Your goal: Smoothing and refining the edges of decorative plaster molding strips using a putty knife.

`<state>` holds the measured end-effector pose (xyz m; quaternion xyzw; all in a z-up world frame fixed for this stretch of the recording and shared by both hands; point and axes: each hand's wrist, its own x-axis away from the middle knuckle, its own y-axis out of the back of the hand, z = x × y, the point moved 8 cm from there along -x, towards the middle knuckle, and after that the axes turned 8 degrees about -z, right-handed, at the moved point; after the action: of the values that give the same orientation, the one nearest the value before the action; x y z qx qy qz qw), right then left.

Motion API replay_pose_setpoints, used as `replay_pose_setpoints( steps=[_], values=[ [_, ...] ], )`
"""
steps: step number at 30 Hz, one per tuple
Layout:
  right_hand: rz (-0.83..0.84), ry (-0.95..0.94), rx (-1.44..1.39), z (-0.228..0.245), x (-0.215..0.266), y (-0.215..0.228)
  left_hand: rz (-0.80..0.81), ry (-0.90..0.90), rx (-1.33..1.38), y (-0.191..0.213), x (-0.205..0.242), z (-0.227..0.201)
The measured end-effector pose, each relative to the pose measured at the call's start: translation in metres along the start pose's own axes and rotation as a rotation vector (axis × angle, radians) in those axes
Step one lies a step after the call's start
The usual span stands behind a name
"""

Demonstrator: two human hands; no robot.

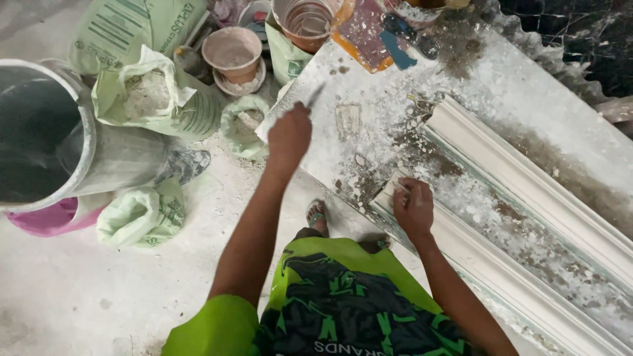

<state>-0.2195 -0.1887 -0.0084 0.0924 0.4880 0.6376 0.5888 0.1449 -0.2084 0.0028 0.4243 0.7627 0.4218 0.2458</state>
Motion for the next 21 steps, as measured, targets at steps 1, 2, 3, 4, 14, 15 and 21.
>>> replay_pose_setpoints(
  steps=[1, 2, 3, 4, 14, 15, 21],
  values=[
    [-0.002, -0.004, 0.005, 0.0, -0.001, 0.001, 0.004, -0.004, 0.002, 0.002, -0.019, 0.009],
    [-0.004, 0.005, 0.005, 0.001, -0.002, 0.001, -0.088, -0.046, 0.001, 0.013, -0.039, 0.015],
    [-0.006, 0.014, 0.005, 0.002, -0.002, 0.001, -0.18, -0.087, 0.001, 0.023, -0.059, 0.022],
    [-0.006, 0.009, 0.007, 0.005, -0.002, 0.001, -0.175, -0.09, 0.001, 0.017, -0.073, 0.029],
    [0.051, -0.089, 0.019, 0.0, 0.0, 0.0, 0.167, -0.061, -0.213, -0.031, -0.118, 0.066],
    [0.057, -0.106, 0.014, -0.001, 0.001, 0.0, 0.285, -0.028, -0.216, -0.024, -0.114, 0.066],
    [0.024, -0.006, -0.009, 0.002, 0.001, 0.002, 0.149, -0.104, -0.302, -0.033, -0.102, 0.084]
  ],
)
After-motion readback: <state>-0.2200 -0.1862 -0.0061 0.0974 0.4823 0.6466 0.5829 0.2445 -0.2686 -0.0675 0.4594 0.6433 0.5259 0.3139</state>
